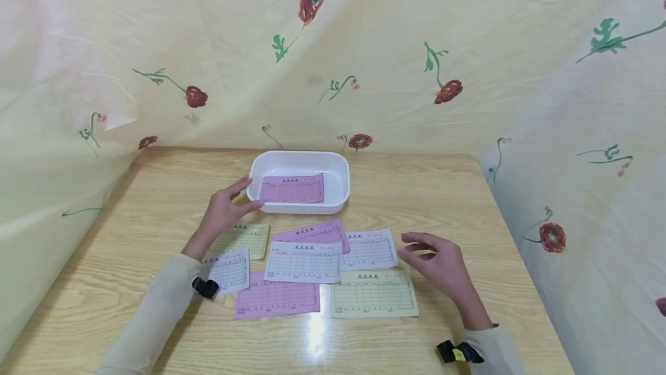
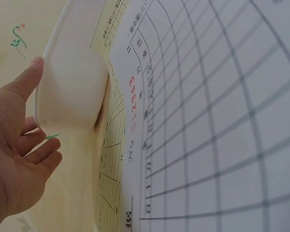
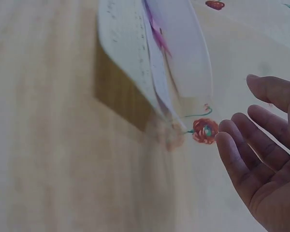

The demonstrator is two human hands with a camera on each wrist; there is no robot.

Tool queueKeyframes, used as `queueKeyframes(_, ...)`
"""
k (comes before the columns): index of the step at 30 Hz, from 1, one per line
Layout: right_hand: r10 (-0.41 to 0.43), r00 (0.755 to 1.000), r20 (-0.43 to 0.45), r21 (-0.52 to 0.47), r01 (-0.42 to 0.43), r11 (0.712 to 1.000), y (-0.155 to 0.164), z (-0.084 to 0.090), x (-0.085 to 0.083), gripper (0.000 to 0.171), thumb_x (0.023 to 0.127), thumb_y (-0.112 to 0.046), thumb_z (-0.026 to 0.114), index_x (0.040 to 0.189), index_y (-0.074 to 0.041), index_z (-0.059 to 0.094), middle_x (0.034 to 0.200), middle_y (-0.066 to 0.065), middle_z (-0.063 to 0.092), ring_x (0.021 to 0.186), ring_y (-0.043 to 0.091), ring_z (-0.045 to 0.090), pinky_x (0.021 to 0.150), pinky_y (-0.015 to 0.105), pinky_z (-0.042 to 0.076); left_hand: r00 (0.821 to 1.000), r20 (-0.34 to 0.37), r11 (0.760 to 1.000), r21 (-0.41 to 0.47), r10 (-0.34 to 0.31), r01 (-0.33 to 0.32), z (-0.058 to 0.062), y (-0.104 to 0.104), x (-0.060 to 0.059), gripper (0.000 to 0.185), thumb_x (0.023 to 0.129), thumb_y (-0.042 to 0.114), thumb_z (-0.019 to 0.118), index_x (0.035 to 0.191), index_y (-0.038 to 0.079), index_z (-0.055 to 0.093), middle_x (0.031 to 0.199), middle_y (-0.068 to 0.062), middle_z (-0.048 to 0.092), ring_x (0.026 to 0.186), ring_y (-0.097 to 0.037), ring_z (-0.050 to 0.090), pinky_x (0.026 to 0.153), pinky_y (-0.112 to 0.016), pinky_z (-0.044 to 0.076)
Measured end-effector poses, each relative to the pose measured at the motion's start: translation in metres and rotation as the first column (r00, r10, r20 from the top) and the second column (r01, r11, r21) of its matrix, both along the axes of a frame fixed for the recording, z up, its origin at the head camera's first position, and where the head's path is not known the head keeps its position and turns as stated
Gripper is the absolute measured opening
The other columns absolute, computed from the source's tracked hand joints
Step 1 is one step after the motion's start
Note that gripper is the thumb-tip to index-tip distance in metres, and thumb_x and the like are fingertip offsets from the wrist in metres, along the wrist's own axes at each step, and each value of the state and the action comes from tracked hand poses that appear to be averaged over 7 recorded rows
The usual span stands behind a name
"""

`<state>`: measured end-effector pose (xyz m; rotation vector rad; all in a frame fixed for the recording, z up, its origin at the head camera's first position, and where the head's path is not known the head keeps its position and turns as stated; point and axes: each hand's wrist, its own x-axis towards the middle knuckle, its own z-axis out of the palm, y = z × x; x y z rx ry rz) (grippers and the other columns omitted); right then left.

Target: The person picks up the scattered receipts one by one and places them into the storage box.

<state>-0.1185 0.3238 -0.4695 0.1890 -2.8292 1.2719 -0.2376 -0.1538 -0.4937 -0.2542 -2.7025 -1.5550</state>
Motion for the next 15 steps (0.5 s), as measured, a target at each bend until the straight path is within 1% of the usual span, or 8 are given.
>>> queueKeyframes(4,0.012,0.999,0.034,-0.007,-0.012,1.000,0.002,-0.006,0.004,0.042,0.093,-0.031,0.077,0.126,-0.005,0.070,0.116,0.010,0.075,0.094,0.004,0.070,0.078,0.022,0.060,1.000,-0.004,1.000,0.002,0.006,-0.006,-0.001,-0.001,-0.001,0.085,0.085,0.046,0.082,0.152,0.008,0.047,0.163,-0.007,0.036,0.151,-0.034,0.031,0.122,-0.054,0.032)
queueKeyframes(10,0.011,0.999,0.051,0.005,-0.012,1.000,0.005,-0.010,0.008,0.044,0.091,-0.030,0.080,0.126,-0.004,0.070,0.105,0.007,0.076,0.090,0.005,0.069,0.077,0.023,0.060,1.000,-0.002,1.000,0.003,0.006,-0.006,-0.001,-0.001,-0.002,0.085,0.085,0.046,0.082,0.152,0.007,0.047,0.163,-0.007,0.036,0.152,-0.034,0.030,0.122,-0.054,0.031)
queueKeyframes(15,-0.004,0.997,0.081,0.015,0.003,1.000,0.006,-0.010,0.012,0.045,0.090,-0.029,0.081,0.126,-0.004,0.070,0.104,0.006,0.076,0.090,0.007,0.068,0.077,0.022,0.059,1.000,-0.005,1.000,0.004,0.005,-0.005,-0.001,0.000,-0.002,0.084,0.085,0.046,0.082,0.152,0.007,0.048,0.163,-0.008,0.036,0.151,-0.035,0.031,0.122,-0.055,0.032)
